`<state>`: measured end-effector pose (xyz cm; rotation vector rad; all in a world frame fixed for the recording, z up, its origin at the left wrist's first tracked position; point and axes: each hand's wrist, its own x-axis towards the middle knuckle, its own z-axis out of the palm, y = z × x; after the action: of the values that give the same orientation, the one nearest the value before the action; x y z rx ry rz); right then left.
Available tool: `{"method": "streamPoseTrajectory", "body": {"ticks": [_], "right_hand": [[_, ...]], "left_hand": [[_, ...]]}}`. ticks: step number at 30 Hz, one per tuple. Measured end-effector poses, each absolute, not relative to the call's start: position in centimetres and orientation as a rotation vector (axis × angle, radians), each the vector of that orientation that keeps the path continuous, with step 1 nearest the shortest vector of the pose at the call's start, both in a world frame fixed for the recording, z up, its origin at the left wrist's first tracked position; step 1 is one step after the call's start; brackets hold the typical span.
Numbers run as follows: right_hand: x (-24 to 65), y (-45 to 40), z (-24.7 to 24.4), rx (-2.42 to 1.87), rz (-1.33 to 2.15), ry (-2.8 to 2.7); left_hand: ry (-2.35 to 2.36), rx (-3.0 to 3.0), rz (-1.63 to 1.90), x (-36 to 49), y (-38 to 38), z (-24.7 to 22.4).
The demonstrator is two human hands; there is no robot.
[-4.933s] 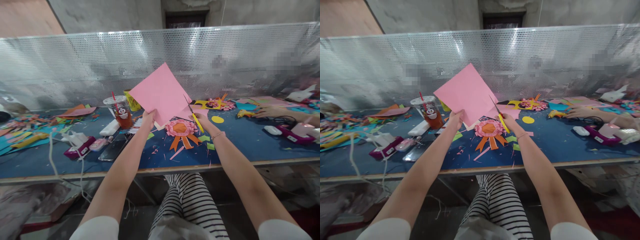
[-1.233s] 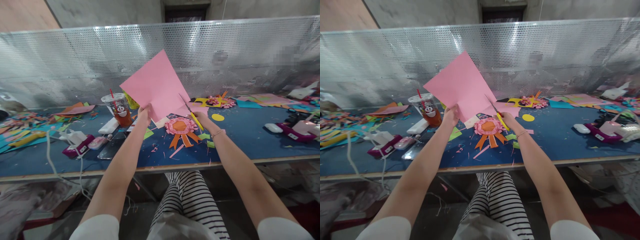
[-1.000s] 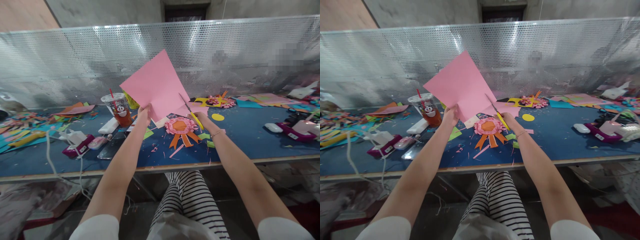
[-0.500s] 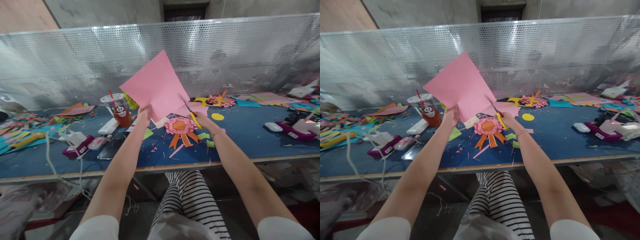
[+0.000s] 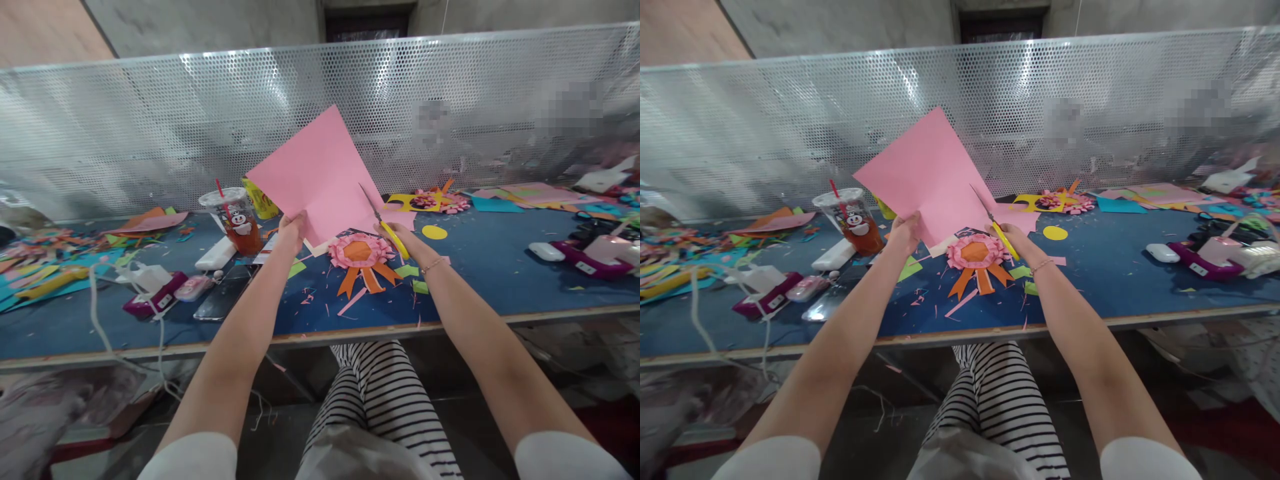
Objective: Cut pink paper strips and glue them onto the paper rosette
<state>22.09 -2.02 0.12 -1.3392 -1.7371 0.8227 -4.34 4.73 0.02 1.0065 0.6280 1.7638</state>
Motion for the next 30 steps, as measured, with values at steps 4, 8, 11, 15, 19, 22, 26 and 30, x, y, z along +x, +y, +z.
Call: {"method": "streamPoseTrajectory", "body": {"ticks": [4, 8, 11, 15, 19, 22, 26, 30], "right_hand": [[22.3, -1.4, -0.2, -1.410, 0.697, -1.776], [22.8, -0.1, -1.2, -1.438, 0.595, -1.803], [22.8, 0.0, -1.4, -1.426, 0.598, -1.798], [22.5, -0.9, -0.8, -1.333, 0.755, -1.814], [22.3, -1.5, -0.2, -1.305, 0.783, -1.830], [22.4, -1.2, -0.4, -1.316, 0.787, -1.816], [22.6, -0.7, -1.0, -1.278, 0.816, -1.801], [22.8, -0.6, -1.1, -1.247, 0.900, -1.780]], "left_hand": [[0.635, 0.992, 1.765, -4.4, 4.9, -0.1], [0.651, 0.967, 1.762, -4.4, 4.6, 0.2], [0.654, 0.975, 1.760, -4.3, 4.5, 0.2], [0.626, 0.980, 1.756, -4.3, 4.7, 0.0], [0.631, 0.962, 1.746, -4.3, 4.8, -0.1], [0.625, 0.973, 1.717, -4.3, 4.8, -0.2], [0.594, 0.990, 1.709, -4.3, 4.8, -0.2], [0.647, 0.970, 1.713, -4.3, 4.8, -0.2]]}}
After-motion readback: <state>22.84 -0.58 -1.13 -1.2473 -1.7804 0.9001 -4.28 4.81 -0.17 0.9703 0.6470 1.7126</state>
